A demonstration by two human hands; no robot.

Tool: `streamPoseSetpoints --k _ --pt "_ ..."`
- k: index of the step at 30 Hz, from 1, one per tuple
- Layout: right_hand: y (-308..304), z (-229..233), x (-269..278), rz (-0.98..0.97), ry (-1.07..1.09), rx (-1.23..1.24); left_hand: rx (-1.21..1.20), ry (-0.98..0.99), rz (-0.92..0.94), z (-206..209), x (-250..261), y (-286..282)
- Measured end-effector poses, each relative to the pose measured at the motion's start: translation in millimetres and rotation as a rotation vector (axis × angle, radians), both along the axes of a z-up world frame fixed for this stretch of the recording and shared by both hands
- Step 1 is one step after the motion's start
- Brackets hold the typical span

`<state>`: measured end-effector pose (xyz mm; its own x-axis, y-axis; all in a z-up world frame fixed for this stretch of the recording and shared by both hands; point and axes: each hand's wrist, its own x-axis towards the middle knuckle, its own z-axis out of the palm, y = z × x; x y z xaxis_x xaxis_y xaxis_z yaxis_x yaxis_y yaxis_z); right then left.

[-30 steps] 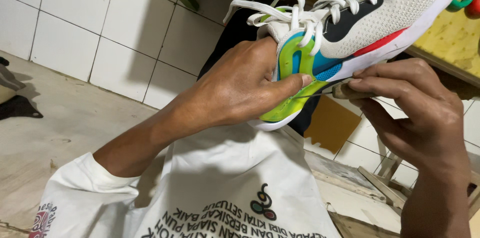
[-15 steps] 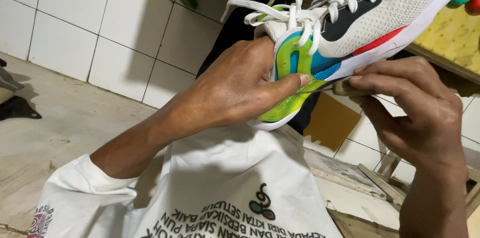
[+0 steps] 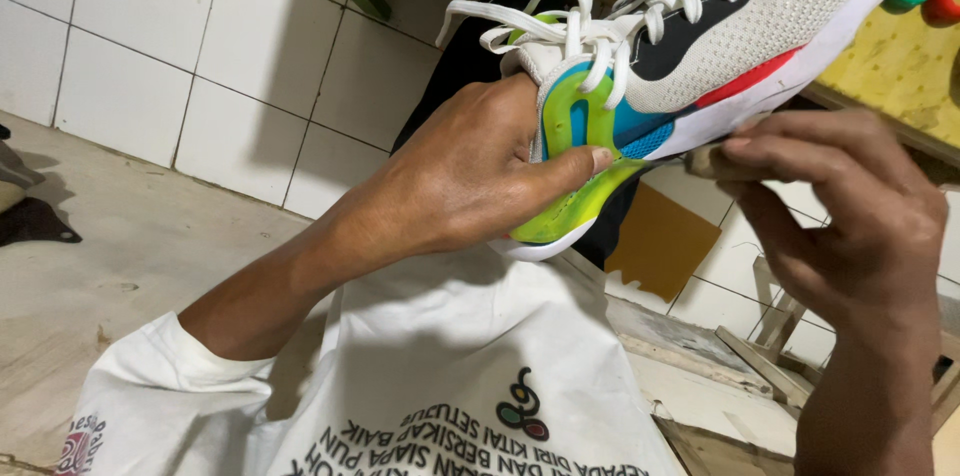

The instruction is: The person holds a white and colorful sneaker and uses a wooden tool to scrape and smooth the green and blue midsole area. They rotate the shoe to work on different sections of the sole and inspect the surface. Finally, the person wipes the shoe with a white cloth.

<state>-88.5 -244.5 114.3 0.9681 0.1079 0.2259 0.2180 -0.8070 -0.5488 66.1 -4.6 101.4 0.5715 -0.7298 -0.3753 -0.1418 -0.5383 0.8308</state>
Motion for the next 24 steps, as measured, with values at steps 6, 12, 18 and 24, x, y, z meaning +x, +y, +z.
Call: streamPoseSetpoints --k 6,12,18,24 --pt "-48 -39 -63 -0.254 0.021 0.326 -0.251 0.123 -0.061 -12 -8 8" --pt "-135 -45 -132 -1.030 -0.216 0.404 -0.236 0.213 0.213 -39 -41 -3" --pt "-131 -8 -96 -1.017 -0.283 -0.004 -0.361 0.444 0.399 -51 -65 -12" --pt "-147 -5 -54 -0.639 -0.200 -0.220 -0.424 0.452 0.447 -58 -74 -14"
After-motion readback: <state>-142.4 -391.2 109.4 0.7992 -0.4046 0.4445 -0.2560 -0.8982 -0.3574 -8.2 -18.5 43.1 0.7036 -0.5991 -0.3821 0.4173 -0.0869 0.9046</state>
